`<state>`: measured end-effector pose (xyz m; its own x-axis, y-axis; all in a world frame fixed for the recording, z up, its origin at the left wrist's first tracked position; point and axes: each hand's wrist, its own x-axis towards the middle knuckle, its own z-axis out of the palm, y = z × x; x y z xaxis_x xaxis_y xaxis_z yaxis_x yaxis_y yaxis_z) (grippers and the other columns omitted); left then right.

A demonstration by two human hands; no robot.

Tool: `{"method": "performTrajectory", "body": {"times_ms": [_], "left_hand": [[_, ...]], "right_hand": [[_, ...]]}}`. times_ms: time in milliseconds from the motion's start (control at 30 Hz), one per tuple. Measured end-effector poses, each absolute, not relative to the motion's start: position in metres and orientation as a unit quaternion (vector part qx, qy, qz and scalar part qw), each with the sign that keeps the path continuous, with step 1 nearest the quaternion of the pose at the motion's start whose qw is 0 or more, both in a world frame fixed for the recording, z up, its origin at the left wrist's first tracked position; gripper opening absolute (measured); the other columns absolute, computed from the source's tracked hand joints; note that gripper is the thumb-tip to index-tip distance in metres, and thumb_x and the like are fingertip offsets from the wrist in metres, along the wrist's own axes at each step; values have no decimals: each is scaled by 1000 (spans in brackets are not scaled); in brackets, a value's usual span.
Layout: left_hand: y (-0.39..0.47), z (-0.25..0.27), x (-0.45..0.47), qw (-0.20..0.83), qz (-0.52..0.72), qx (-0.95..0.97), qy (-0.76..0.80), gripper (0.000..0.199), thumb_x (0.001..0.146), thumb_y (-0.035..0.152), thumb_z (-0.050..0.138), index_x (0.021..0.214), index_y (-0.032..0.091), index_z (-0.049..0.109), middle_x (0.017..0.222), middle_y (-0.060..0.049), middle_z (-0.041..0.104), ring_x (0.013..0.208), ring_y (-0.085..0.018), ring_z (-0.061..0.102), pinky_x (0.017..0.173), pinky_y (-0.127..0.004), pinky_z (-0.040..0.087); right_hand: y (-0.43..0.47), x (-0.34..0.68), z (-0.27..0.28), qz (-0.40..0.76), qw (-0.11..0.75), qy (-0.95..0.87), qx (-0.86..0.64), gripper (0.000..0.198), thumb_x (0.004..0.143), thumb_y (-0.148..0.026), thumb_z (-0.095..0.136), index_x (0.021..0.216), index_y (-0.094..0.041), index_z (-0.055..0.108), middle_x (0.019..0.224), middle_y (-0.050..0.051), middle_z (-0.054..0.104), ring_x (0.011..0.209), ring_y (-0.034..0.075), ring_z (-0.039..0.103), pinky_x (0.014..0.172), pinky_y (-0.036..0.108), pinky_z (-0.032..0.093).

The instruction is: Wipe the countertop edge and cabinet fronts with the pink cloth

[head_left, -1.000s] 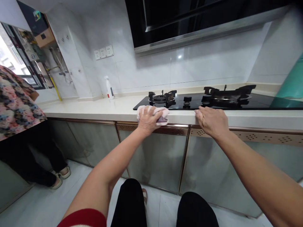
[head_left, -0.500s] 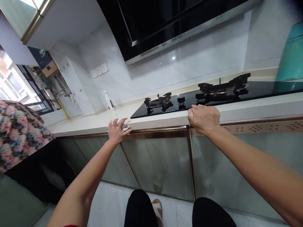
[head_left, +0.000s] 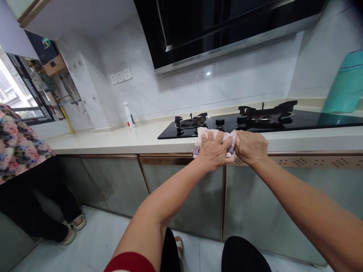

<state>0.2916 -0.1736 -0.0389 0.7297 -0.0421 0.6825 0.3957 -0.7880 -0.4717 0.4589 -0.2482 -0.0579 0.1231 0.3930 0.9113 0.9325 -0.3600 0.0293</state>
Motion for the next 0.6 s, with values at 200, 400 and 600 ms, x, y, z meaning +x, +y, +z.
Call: {"method": "performTrajectory", "body": {"times_ms": [200,400,600], "left_hand": [[-132,-30,250,275,-362,-890,-33,70,87,50,64,152,39,43,145,-10,47,127,-34,47,105,-51,37],[-72,-33,161,237,-391,-875,-159,64,83,52,69,143,35,56,150,-11,44,138,-35,41,113,-52,32],[-21,-22,69,238,-341,-844,-339,70,84,63,65,146,32,53,154,-14,41,138,-37,41,113,-58,30]], "right_hand": [[-249,463,-61,-454,309,-482,-682,48,102,-33,34,116,-8,73,116,19,74,104,29,68,87,41,45],[-245,461,-62,-460,318,-473,-681,45,100,-32,37,107,-9,75,112,17,75,101,27,69,88,40,46],[-240,462,-63,-472,341,-467,-666,41,98,-30,40,105,-11,75,105,14,77,96,26,69,86,38,44]]}}
